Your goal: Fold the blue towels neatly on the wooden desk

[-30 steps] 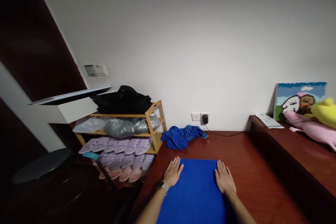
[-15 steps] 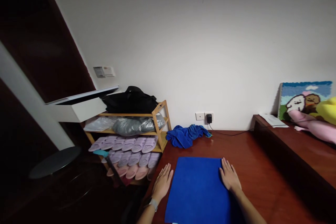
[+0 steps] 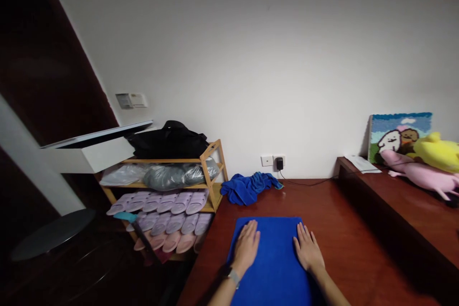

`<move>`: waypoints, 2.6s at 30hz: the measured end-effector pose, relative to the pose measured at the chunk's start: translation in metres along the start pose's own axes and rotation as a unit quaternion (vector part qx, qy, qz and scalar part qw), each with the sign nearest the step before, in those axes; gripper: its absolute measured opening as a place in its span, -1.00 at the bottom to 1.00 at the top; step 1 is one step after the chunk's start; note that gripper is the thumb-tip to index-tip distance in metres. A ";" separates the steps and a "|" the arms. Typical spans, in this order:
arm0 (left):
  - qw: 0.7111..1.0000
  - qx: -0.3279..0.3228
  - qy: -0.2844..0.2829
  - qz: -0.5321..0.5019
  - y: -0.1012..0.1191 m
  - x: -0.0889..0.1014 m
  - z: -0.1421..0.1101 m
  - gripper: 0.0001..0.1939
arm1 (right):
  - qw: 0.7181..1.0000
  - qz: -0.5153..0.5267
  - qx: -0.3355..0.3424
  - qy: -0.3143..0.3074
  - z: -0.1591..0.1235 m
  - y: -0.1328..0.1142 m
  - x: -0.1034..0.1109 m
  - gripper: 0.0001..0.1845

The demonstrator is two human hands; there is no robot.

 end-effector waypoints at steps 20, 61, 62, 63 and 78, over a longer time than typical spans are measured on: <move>0.993 0.034 -0.102 0.046 -0.104 0.008 -0.021 -0.17 | 1.000 0.005 0.006 0.007 0.000 0.001 0.001 -0.18; 0.992 0.044 -0.090 0.076 -0.073 0.016 -0.058 -0.23 | 1.000 0.005 -0.003 0.025 -0.033 0.003 -0.002 -0.21; 0.992 0.045 -0.090 0.077 -0.071 0.015 -0.058 -0.23 | 1.000 0.004 -0.004 0.025 -0.034 0.003 -0.002 -0.21; 0.992 0.044 -0.091 0.077 -0.069 0.015 -0.058 -0.24 | 1.000 0.004 -0.007 0.028 -0.036 0.003 -0.002 -0.21; 0.987 -0.108 -0.107 -0.048 0.106 -0.018 -0.057 -0.29 | 0.999 0.002 0.009 0.038 -0.071 0.006 -0.011 -0.25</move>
Point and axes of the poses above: each hand's wrist, its own z-axis towards the middle knuckle, its own x-axis out of the back of the hand, y = z × x, the point moved 5 cm from there along z, towards the middle knuckle, and after that the axes turned 2 degrees about z, right-handed, at the moved point
